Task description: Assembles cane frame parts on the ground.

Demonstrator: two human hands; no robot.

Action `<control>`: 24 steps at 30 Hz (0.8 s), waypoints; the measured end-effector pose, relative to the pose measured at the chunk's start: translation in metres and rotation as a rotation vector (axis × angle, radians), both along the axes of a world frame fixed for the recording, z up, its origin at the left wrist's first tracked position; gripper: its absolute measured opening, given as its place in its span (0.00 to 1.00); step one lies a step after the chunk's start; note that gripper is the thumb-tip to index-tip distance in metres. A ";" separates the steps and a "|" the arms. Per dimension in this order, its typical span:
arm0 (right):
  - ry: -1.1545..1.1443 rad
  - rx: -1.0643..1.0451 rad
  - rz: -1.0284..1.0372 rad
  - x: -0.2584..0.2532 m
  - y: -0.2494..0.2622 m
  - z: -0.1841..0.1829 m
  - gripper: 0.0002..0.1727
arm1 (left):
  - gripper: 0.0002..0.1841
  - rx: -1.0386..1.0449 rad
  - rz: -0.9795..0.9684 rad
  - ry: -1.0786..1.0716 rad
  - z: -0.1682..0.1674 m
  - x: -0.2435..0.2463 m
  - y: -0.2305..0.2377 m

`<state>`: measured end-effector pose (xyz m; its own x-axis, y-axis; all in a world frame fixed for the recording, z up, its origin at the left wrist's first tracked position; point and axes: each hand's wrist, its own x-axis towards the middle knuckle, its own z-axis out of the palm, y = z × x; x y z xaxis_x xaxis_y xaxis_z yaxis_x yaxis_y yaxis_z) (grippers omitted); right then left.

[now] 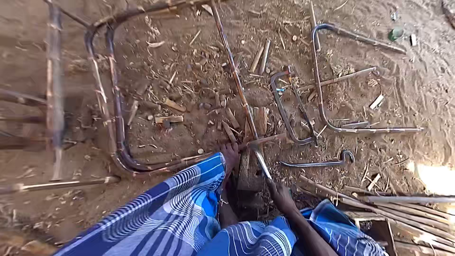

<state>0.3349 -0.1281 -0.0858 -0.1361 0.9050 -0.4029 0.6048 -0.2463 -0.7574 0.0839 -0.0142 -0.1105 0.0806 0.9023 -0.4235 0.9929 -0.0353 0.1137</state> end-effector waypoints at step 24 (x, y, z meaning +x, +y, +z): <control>-0.047 -0.417 -0.052 0.030 -0.024 0.022 0.39 | 0.24 0.018 0.088 -0.275 0.019 0.004 -0.001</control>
<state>0.3647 -0.1519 -0.0640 -0.0675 0.6680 -0.7411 0.6150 -0.5570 -0.5582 0.0876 -0.0155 -0.0919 0.1113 0.9181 -0.3804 0.9244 0.0448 0.3788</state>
